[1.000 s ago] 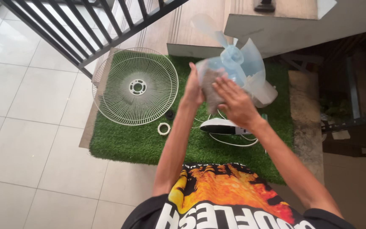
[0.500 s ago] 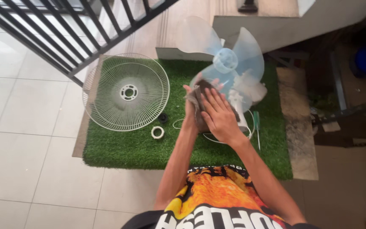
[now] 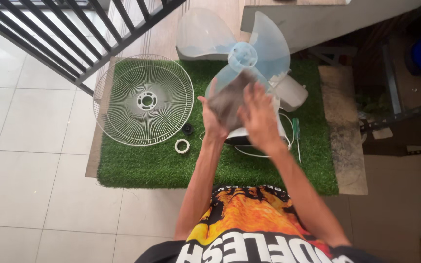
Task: The person wipes the blades and the front grille of a disassembled pedestal fan using a cloth. The fan blades and motor housing are placed on a green mat on the floor, and the person systematically cleans each component by hand.
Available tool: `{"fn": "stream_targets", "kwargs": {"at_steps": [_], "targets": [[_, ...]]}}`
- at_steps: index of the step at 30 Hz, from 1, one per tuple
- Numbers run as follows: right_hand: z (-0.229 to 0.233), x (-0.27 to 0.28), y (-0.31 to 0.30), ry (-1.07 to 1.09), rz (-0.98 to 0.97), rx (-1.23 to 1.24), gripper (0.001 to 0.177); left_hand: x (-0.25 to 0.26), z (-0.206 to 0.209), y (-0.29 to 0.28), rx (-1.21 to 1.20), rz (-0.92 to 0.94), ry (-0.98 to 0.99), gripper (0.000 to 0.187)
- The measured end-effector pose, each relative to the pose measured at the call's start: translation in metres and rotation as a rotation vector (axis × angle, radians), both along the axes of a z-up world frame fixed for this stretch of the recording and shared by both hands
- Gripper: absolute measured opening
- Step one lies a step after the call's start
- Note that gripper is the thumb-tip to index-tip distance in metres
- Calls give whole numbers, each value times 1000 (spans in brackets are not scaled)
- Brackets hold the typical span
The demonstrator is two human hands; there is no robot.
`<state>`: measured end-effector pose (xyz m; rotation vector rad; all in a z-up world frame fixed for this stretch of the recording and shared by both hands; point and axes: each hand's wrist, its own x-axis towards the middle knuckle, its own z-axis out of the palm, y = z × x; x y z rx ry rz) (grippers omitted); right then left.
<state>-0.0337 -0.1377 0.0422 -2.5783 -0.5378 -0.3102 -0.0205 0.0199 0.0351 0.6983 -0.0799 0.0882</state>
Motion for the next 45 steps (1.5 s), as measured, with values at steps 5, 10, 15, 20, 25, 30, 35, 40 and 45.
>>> {"fn": "stream_targets", "kwargs": {"at_steps": [5, 10, 15, 20, 25, 30, 35, 40, 45], "targets": [[17, 61, -26, 73, -235, 185, 66, 2, -2, -1, -199, -172, 96, 84], [16, 39, -34, 289, -314, 333, 53, 6, 0, 11, -233, -228, 70, 83], [19, 75, -57, 726, -128, 965, 38, 12, -6, 22, -32, -393, 116, 79], [16, 92, -60, 720, -31, 937, 41, 32, -11, 24, 15, -242, 114, 76], [17, 65, -67, 777, 54, 944, 43, 47, -11, 42, 54, -249, 130, 73], [19, 99, -76, 817, -21, 976, 47, 50, -13, 34, 80, -484, 155, 66], [13, 90, -69, 838, -23, 954, 52, 55, -15, 35, 69, -220, 87, 70], [15, 56, -68, 614, 39, 1096, 57, 64, -16, 33, 151, -125, 144, 71], [31, 63, -79, 511, 106, 1038, 55, 61, -22, 9, 952, 333, 396, 78]]}}
